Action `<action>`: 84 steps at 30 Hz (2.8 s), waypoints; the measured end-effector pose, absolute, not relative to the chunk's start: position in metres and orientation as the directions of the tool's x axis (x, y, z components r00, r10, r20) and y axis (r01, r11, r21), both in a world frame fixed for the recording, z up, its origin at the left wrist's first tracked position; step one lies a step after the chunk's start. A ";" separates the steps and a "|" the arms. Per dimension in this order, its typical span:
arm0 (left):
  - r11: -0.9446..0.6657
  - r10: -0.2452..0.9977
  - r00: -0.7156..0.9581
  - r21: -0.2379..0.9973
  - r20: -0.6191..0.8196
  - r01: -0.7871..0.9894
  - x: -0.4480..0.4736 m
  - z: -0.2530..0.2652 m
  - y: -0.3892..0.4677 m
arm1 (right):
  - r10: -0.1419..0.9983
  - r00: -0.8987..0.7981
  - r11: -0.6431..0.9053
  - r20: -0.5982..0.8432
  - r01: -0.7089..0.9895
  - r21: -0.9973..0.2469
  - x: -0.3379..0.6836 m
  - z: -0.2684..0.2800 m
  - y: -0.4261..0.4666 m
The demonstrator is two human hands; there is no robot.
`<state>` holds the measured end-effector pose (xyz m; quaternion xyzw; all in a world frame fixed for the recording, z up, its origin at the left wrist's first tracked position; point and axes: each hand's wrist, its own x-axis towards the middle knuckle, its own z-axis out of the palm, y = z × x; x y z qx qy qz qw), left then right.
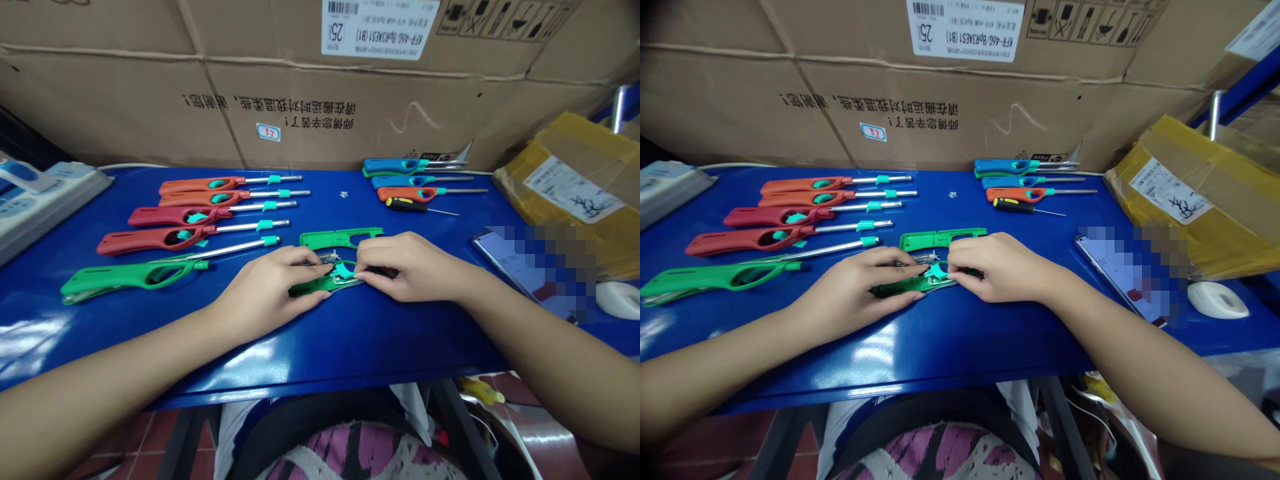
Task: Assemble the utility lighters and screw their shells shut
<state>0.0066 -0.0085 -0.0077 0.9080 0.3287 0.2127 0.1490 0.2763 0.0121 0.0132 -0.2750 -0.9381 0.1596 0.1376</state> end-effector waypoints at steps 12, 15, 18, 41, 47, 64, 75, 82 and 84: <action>-0.804 0.591 0.761 0.120 0.267 0.582 0.011 -0.001 -0.018 | 0.532 -0.838 0.791 0.121 0.440 -0.426 0.277 0.017 0.010; -0.805 0.590 0.762 0.122 0.269 0.580 0.011 -0.002 -0.018 | 0.536 -0.835 0.790 0.124 0.445 -0.421 0.277 0.017 0.010; -0.805 0.591 0.758 0.143 0.276 0.576 0.010 -0.003 -0.017 | 0.535 -0.835 0.791 0.127 0.443 -0.422 0.277 0.017 0.010; -0.813 0.577 0.753 0.132 0.317 0.567 0.011 -0.003 -0.021 | 0.452 -0.889 0.889 0.072 0.441 -0.124 0.275 0.029 0.002; -0.818 0.571 0.764 0.123 0.302 0.562 0.012 -0.003 -0.021 | 0.438 -0.898 0.896 0.045 0.440 0.058 0.269 0.032 -0.005; -0.729 0.679 0.680 0.356 0.277 0.584 0.014 -0.002 -0.021 | 0.580 -0.815 0.731 -0.003 0.522 -0.440 0.274 0.030 0.003; -0.658 0.727 0.639 0.519 0.251 0.545 0.015 -0.004 -0.020 | 0.668 -0.739 0.702 0.089 0.586 -0.404 0.272 0.024 0.003; -0.649 0.723 0.639 0.576 0.264 0.497 0.019 -0.005 -0.020 | 0.654 -0.751 0.723 0.094 0.583 -0.371 0.268 0.016 0.005; -0.633 0.737 0.614 0.606 0.282 0.482 0.021 -0.006 -0.019 | 0.629 -0.771 0.747 0.105 0.561 -0.355 0.268 0.014 0.004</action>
